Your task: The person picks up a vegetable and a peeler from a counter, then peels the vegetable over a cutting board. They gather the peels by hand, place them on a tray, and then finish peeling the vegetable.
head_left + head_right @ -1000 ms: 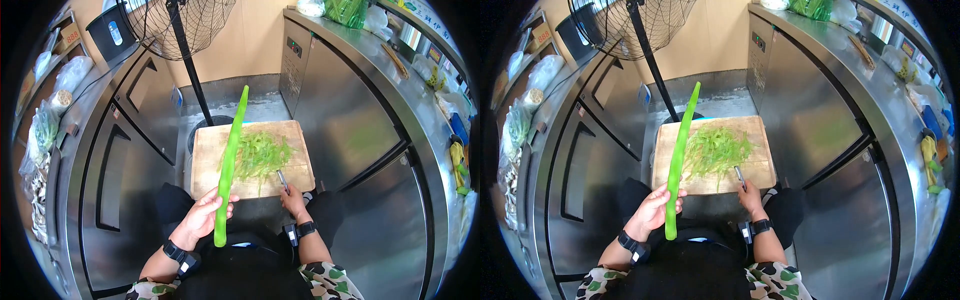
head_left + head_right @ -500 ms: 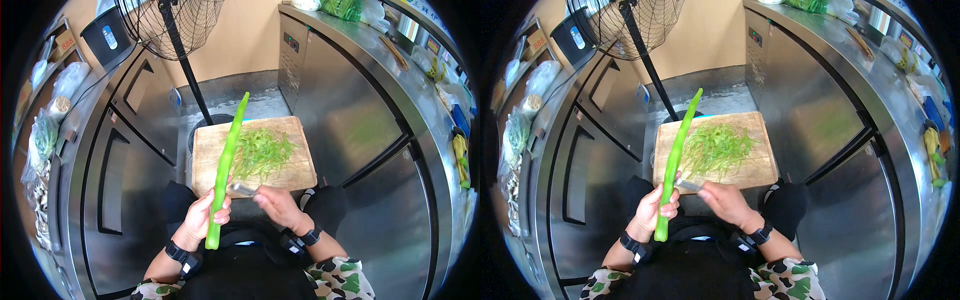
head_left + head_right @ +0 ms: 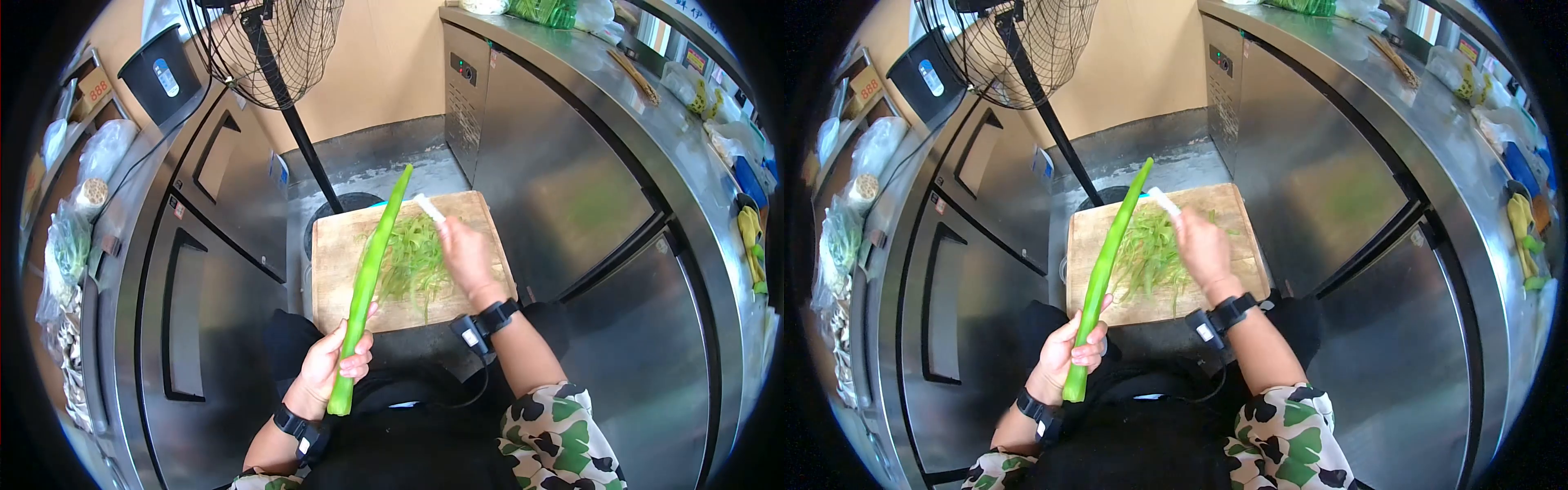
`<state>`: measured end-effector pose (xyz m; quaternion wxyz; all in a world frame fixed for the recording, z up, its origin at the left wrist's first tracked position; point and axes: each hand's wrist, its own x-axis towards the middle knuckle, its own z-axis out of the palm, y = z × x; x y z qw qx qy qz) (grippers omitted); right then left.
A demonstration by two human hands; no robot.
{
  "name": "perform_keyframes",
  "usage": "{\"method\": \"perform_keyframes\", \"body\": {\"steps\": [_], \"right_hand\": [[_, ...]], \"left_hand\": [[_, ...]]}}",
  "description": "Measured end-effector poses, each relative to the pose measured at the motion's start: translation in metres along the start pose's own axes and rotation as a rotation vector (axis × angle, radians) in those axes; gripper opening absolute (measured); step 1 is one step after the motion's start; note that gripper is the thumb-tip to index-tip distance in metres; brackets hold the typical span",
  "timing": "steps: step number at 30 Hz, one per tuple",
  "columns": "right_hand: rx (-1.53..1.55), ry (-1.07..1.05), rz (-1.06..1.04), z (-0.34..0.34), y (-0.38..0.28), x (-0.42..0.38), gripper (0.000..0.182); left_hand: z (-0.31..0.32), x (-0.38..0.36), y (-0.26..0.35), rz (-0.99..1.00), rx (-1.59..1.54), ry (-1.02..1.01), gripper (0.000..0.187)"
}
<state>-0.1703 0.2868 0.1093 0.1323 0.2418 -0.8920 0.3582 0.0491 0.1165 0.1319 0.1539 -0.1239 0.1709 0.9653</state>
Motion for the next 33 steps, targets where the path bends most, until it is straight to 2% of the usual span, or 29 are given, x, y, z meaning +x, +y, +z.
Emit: {"method": "perform_keyframes", "body": {"steps": [1,4,7,10,11,14,15,16,18,19,20,22,24,25,27,30,33], "right_hand": [[-0.018,0.096,-0.004,0.000,0.015,0.005,0.023],[-0.081,0.062,0.021,0.009,0.067,-0.001,0.022],[0.162,-0.090,0.286,0.044,0.153,-0.030,0.015],[0.537,-0.174,0.793,0.027,0.162,-0.054,0.009],[0.599,-0.164,0.794,0.016,0.148,-0.054,0.009],[0.517,-0.065,0.722,0.033,0.163,-0.057,0.005],[0.091,-0.056,0.531,0.041,0.172,-0.064,0.007],[-0.335,-0.055,0.336,0.046,0.175,-0.071,0.010],[-0.334,-0.325,0.366,0.024,0.134,-0.070,0.016],[-0.343,-0.215,0.404,0.018,0.114,-0.068,0.016],[-0.358,-0.099,0.433,0.014,0.102,-0.065,0.017],[-0.386,-0.161,0.475,0.016,0.109,-0.063,0.020],[-0.400,-0.421,0.567,0.019,0.123,-0.065,0.021],[-0.367,-0.310,0.512,0.018,0.124,-0.068,0.021],[-0.308,-0.153,0.381,-0.002,0.109,-0.050,0.023],[-0.275,0.093,0.100,-0.073,0.037,-0.014,0.021],[-0.516,0.306,-0.121,-0.148,0.005,0.023,0.022]], "left_hand": [[-0.001,0.001,0.001,0.004,-0.036,0.008,0.047],[-0.010,0.010,0.012,0.015,-0.166,0.029,0.046],[-0.035,0.022,0.026,0.058,-0.158,0.069,0.045],[-0.065,0.032,0.046,0.068,-0.091,0.124,0.039],[-0.076,0.035,0.054,0.086,-0.019,0.159,0.038],[-0.105,0.046,0.082,0.142,0.185,0.271,0.025],[-0.116,0.051,0.091,0.154,0.202,0.348,0.015],[-0.123,0.055,0.099,0.166,0.220,0.359,0.017],[-0.138,0.061,0.110,0.192,0.292,0.424,0.016],[-0.146,0.068,0.113,0.242,0.329,0.509,0.014],[-0.167,0.074,0.117,0.237,0.320,0.459,0.012],[-0.155,0.074,0.115,0.259,0.303,0.416,0.027],[-0.161,0.077,0.118,0.259,0.332,0.397,0.028],[-0.163,0.078,0.118,0.261,0.358,0.429,0.030],[-0.174,0.080,0.117,0.243,0.323,0.434,0.021],[-0.194,0.082,0.118,0.262,0.250,0.444,0.015],[-0.196,0.080,0.116,0.286,0.280,0.400,0.014]]}}
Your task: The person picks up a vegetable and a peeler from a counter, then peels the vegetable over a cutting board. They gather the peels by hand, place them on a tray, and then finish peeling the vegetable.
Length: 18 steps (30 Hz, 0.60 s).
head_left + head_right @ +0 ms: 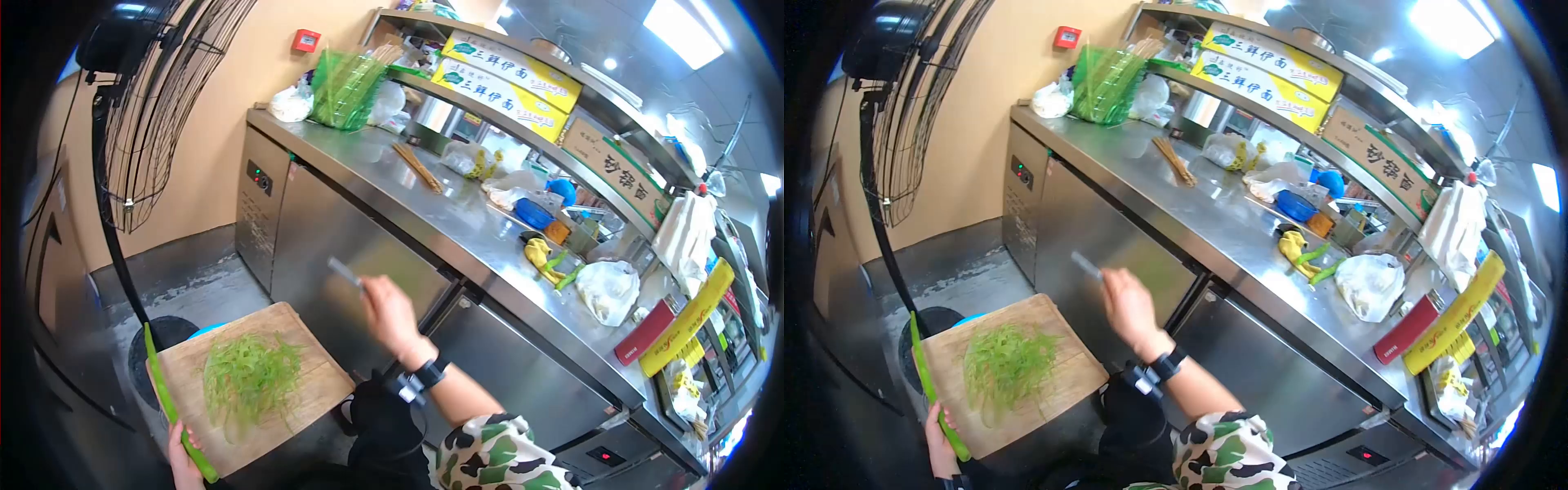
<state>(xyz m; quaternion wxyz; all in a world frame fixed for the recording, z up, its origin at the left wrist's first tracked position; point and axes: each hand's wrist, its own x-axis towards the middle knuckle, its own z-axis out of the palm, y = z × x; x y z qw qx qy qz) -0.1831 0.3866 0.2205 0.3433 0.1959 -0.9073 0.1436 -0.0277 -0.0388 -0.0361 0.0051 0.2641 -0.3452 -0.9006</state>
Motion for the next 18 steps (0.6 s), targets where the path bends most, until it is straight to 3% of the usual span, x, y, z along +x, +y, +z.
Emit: {"method": "perform_keyframes", "body": {"steps": [3,7,9,13,15,17,18], "right_hand": [[-0.337,0.111,-0.059,-0.047,0.040,0.057,0.018],[-0.573,0.051,0.277,-0.068,0.080,0.121,0.012],[-0.694,-0.151,0.232,-0.071,0.083,0.141,0.013],[-0.744,-0.159,0.298,-0.060,0.124,0.166,0.016],[-0.761,-0.306,0.333,-0.060,0.139,0.171,0.024],[-0.791,0.082,0.003,-0.052,0.091,0.155,0.029],[-0.625,0.138,-0.128,-0.041,0.067,0.152,0.031]], "left_hand": [[0.020,-0.015,0.009,0.040,0.031,0.038,0.015],[0.007,-0.011,0.001,0.000,0.004,0.059,0.012],[0.023,-0.028,0.007,0.026,-0.047,0.074,0.013],[0.032,-0.041,0.012,0.067,-0.091,0.056,0.014],[0.036,-0.045,0.017,0.067,-0.082,0.065,0.015],[0.037,-0.046,0.020,0.062,-0.084,0.062,0.016],[0.035,-0.044,0.020,0.059,-0.084,0.072,0.016]]}}
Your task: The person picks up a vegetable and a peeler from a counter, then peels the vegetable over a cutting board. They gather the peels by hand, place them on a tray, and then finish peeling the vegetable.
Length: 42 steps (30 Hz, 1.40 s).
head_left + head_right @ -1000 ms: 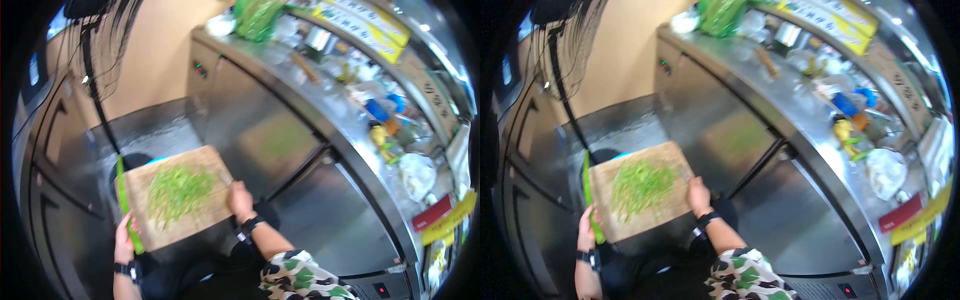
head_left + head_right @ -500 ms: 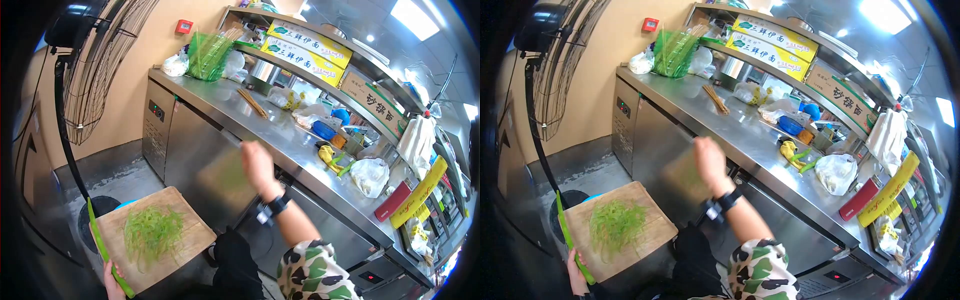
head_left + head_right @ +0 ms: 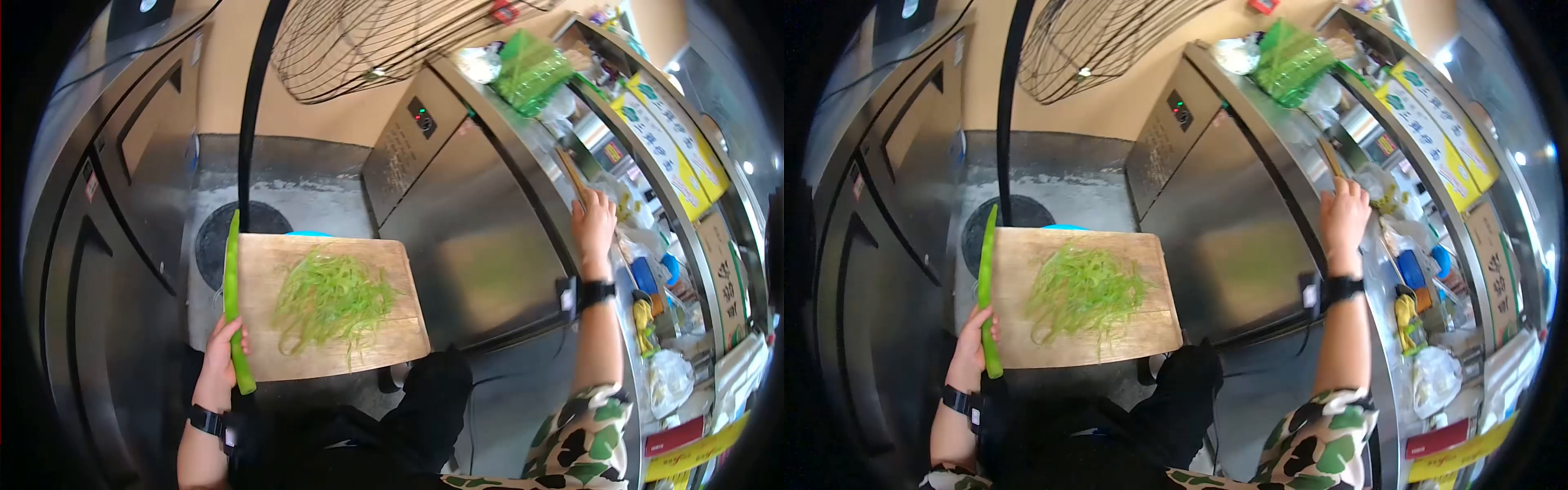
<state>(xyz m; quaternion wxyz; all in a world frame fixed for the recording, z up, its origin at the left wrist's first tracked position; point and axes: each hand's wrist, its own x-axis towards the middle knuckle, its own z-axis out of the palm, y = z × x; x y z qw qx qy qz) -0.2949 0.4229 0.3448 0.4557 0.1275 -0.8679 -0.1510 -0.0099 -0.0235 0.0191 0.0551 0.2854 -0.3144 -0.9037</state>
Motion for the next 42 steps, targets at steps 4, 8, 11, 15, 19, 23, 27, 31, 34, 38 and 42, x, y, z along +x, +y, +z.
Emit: {"method": "perform_keyframes", "body": {"steps": [4,8,11,15,19,23,27,31,34,38,42], "right_hand": [[0.819,-0.264,-0.138,0.023,-0.151,-0.086,0.023],[0.646,-1.079,0.238,0.176,-0.241,-0.215,0.062],[0.568,-1.163,0.490,0.154,-0.317,-0.219,0.081],[0.547,-1.365,0.456,0.093,-0.392,-0.161,0.092],[0.501,-1.199,0.247,0.075,-0.435,-0.170,0.088],[0.575,-1.026,-0.024,0.064,-0.434,-0.191,0.066],[0.790,-0.932,-0.353,0.066,-0.408,-0.218,0.055],[1.122,-0.836,-0.213,0.073,-0.353,-0.235,0.045],[1.112,-0.817,0.163,0.096,-0.308,-0.256,0.049],[0.797,-0.921,0.387,0.112,-0.290,-0.274,0.061],[0.636,-1.101,0.235,0.066,-0.323,-0.261,0.070]], "left_hand": [[0.006,0.005,-0.002,0.011,0.011,0.013,0.020],[0.005,0.006,-0.003,-0.026,0.006,0.032,0.022],[0.004,0.005,0.001,-0.031,-0.005,0.005,0.023],[0.009,0.002,0.007,-0.014,-0.054,0.057,0.023],[0.006,0.008,0.006,-0.006,-0.092,0.050,0.023],[0.009,0.011,0.007,-0.042,-0.104,0.035,0.023],[0.009,0.016,0.003,-0.031,-0.084,0.001,0.023],[0.007,0.011,0.002,-0.031,-0.083,0.013,0.024],[0.003,0.011,0.000,-0.021,-0.098,0.024,0.024],[0.002,0.012,-0.001,0.000,-0.111,0.040,0.024],[0.002,0.013,-0.003,-0.001,-0.106,0.023,0.022]]}}
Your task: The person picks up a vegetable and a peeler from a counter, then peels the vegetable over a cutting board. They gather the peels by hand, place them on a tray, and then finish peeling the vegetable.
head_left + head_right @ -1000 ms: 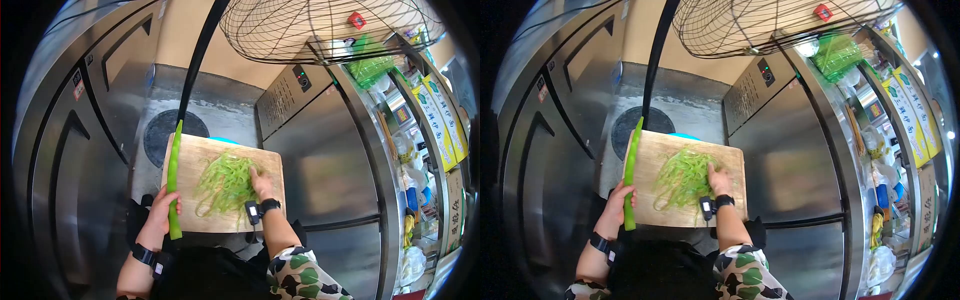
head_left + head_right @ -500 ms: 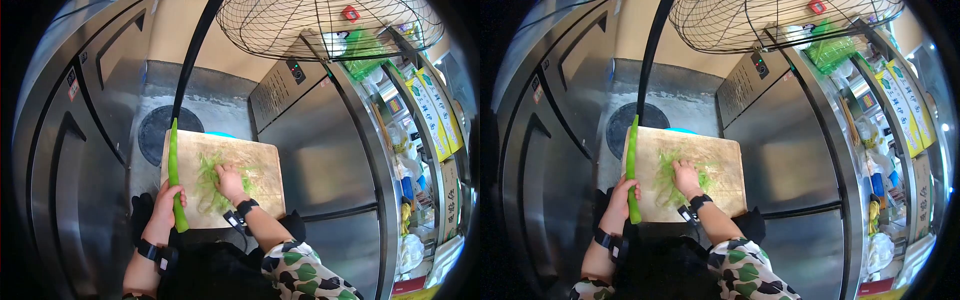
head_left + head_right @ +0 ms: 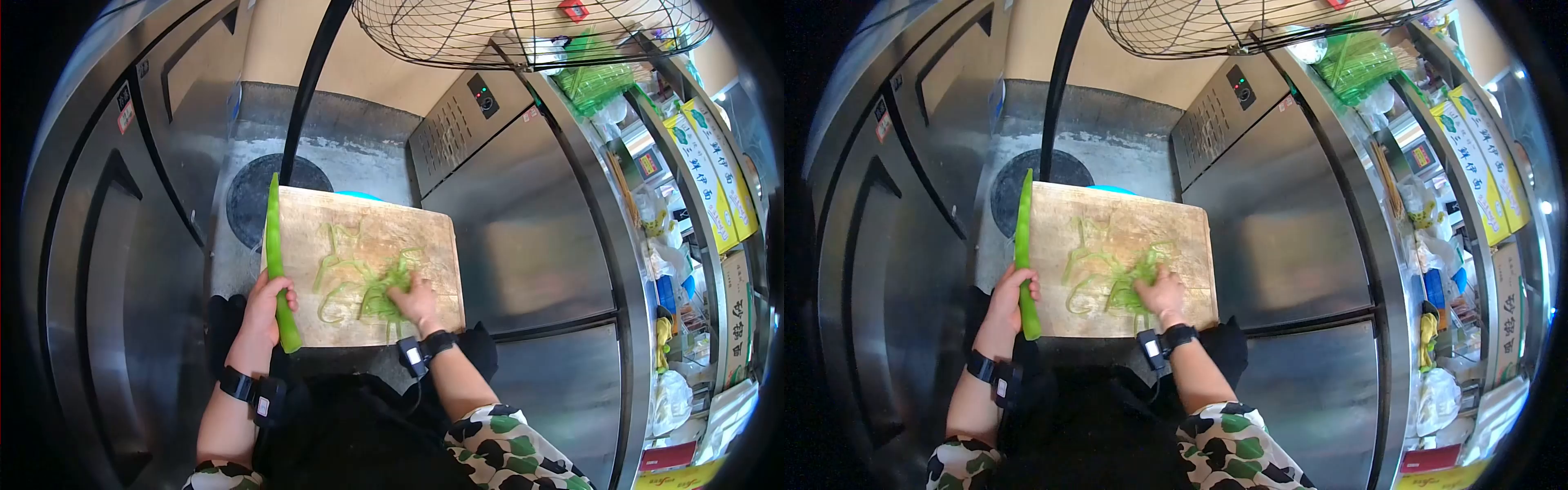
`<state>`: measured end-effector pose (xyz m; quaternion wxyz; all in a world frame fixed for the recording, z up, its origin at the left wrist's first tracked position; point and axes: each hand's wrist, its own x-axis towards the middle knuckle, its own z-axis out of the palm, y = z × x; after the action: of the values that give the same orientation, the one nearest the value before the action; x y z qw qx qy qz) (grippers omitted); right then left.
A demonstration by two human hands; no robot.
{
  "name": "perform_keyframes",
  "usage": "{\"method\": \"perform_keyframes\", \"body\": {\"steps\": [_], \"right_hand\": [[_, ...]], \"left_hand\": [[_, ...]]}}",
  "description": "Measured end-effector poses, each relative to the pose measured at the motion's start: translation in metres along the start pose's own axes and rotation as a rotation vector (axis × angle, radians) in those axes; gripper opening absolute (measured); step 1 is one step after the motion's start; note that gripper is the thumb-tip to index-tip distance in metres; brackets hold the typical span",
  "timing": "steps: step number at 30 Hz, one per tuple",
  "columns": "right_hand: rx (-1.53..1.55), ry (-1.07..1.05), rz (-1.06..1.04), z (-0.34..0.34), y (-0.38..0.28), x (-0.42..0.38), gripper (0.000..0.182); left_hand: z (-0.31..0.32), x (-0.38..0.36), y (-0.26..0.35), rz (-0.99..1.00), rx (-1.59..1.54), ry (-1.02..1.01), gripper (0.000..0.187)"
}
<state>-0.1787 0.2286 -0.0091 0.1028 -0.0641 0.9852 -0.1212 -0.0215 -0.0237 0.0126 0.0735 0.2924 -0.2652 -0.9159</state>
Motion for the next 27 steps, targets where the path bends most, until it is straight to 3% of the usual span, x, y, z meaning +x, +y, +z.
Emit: {"method": "perform_keyframes", "body": {"steps": [3,9,13,15,21,25,27], "right_hand": [[-0.135,0.006,-0.203,0.008,-0.049,-0.033,0.068],[-0.113,-0.120,-0.639,0.016,-0.103,0.002,0.070],[-0.248,-0.126,-0.693,0.004,-0.133,0.047,0.085],[-0.280,-0.252,-0.613,0.001,-0.142,0.066,0.091],[-0.280,-0.450,-0.663,-0.008,-0.143,0.033,0.093],[-0.352,-0.215,-0.755,-0.003,-0.116,-0.041,0.080],[-0.233,-0.160,-0.778,0.005,-0.091,-0.054,0.070]], "left_hand": [[0.000,0.001,0.000,0.008,-0.003,-0.009,0.021],[0.000,0.000,0.000,0.011,0.008,0.006,0.022],[0.006,-0.002,0.005,0.019,0.036,0.032,0.022],[0.006,-0.001,0.005,0.013,0.038,0.032,0.023],[0.005,0.003,0.004,-0.010,0.030,0.025,0.024],[0.003,0.006,0.001,0.000,0.034,0.012,0.019],[0.000,0.005,0.000,0.006,0.053,0.004,0.017]]}}
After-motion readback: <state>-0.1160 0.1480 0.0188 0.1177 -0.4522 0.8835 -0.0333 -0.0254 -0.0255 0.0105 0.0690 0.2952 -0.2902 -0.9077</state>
